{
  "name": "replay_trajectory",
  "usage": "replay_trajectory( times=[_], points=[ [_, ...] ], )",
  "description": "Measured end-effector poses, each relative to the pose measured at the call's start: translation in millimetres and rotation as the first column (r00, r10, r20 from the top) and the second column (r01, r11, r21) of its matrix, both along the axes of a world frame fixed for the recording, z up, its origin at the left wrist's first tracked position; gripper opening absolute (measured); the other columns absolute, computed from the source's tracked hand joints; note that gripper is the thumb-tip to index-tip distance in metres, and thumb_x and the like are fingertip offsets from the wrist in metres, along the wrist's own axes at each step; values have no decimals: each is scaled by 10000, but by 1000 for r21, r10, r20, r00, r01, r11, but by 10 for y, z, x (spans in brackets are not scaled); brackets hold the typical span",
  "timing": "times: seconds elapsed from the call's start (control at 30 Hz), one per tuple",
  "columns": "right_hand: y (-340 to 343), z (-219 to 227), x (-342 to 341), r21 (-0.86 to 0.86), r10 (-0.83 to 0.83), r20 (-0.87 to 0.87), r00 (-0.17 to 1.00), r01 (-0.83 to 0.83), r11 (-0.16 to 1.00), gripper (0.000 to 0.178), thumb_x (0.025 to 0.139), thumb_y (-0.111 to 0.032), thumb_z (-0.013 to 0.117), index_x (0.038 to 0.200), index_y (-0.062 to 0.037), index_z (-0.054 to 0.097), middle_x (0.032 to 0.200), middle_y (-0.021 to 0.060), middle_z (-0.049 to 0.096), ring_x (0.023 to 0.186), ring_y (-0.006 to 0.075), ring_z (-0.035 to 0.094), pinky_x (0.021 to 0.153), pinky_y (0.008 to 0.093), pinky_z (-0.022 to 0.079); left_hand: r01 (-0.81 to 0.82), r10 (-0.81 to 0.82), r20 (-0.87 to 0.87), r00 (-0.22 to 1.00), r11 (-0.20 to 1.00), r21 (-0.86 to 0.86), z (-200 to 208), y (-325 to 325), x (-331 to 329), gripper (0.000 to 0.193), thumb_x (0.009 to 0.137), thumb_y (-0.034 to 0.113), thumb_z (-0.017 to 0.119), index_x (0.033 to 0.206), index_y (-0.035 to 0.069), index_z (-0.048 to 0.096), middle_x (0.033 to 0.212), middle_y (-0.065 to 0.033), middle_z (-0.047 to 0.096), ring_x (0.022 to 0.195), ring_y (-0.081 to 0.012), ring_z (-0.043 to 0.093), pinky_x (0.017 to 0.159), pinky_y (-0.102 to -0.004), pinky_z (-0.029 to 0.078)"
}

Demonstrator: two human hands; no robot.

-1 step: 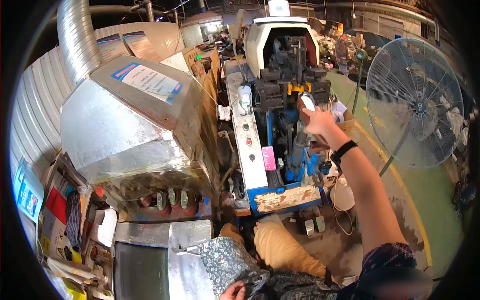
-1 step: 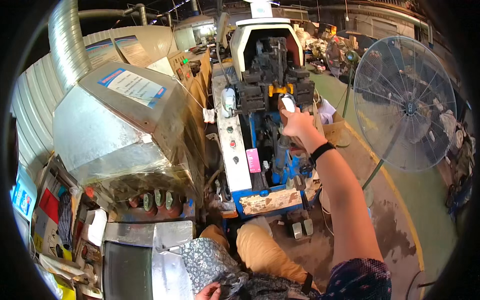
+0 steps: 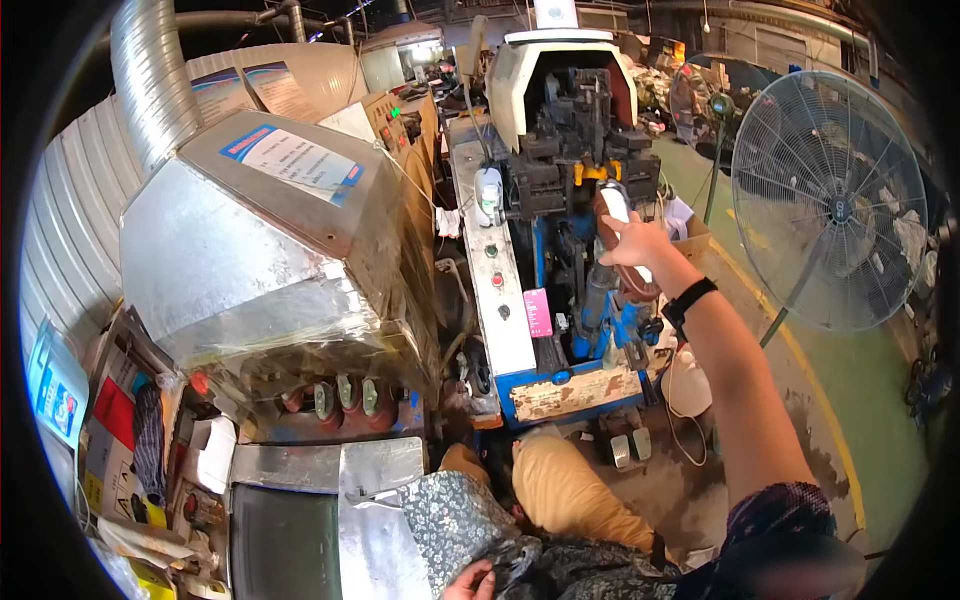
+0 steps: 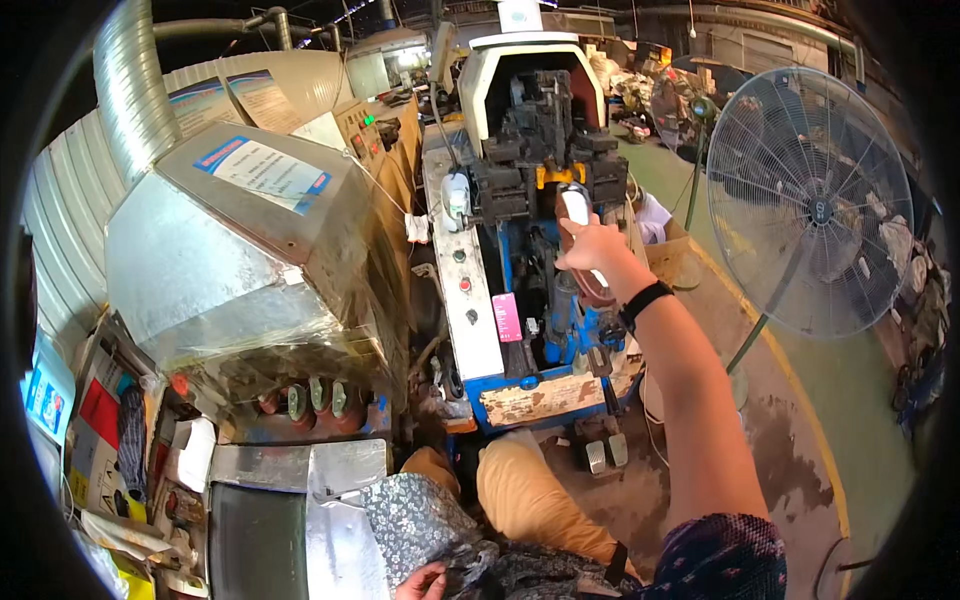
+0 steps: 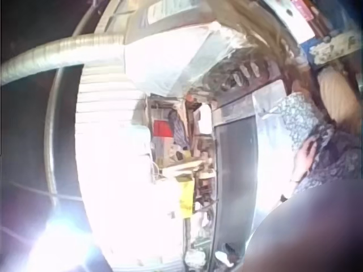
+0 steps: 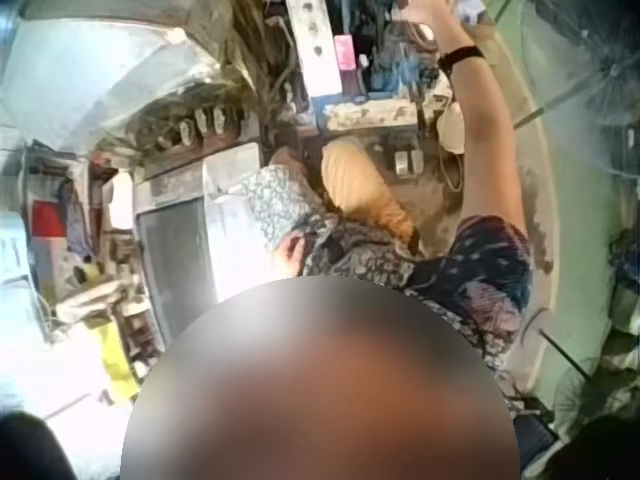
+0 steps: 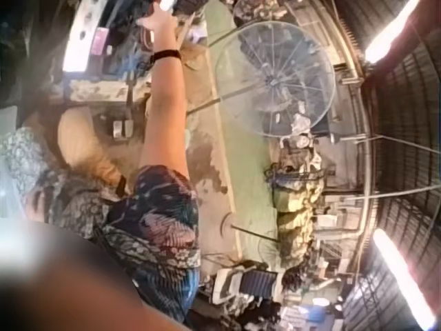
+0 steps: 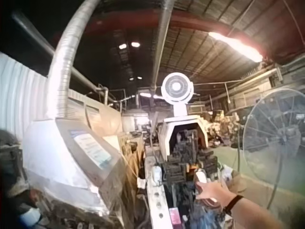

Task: Manually fitting and pressing outsoles onto shoe uppers mounted on lasts during assembly.

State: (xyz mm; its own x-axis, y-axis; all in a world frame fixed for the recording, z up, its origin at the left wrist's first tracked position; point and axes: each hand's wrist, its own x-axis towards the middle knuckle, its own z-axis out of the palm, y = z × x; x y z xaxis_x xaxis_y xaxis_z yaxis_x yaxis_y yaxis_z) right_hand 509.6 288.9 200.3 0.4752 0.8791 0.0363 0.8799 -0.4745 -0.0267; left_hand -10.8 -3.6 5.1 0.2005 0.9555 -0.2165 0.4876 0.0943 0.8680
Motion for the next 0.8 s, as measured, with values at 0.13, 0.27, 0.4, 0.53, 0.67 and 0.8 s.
replay_trajectory(
  times=[0.13,0.27,0.4,0.53,0.67,0.8],
  points=[
    [-130,-272,53,273,79,-66,995,-58,960,849,734,-436,693,1493,-311,335,1548,217,255,1223,512,450,1036,484,395,2,-5,56,998,999,46,-139,-57,183,284,947,244,621,1179,82,650,945,-131,717,811,-179,669,741,-313,522],
    [-198,-344,241,341,34,-45,998,-16,940,806,719,-419,683,1463,-345,384,1572,125,245,1208,457,475,1015,455,439,16,-21,65,998,998,68,-144,-37,204,297,953,261,611,1201,101,646,941,-137,721,738,-172,672,692,-329,529],
    [-37,-371,101,355,50,-9,999,-44,934,779,725,-392,673,1453,-333,403,1557,119,274,1214,443,473,1021,464,431,51,-25,-93,995,957,285,-142,-51,186,329,962,301,589,1233,119,626,893,-131,720,657,-201,674,654,-333,527],
    [226,-324,5,448,297,-20,955,-257,856,694,735,-310,699,1394,-255,488,1275,189,537,1037,370,611,881,459,498,-7,1,-68,998,997,-81,55,-106,50,380,954,316,591,1277,117,597,755,-73,695,625,-188,670,701,-380,522],
    [346,-501,272,446,332,-205,921,-214,869,709,796,-292,696,1440,-131,447,1363,169,521,1241,280,507,1018,404,419,-35,38,-83,996,999,26,-50,7,-180,307,950,185,619,1221,40,623,1126,-95,693,1039,-176,644,894,-301,507],
    [1002,-531,981,406,413,-243,878,-295,865,622,874,-297,629,1435,-110,437,1411,162,481,1280,316,471,1076,397,369,-288,219,502,837,956,63,497,-57,-317,489,974,262,586,1387,20,486,1379,-141,538,1279,-233,507,1083,-364,390]
  ],
)
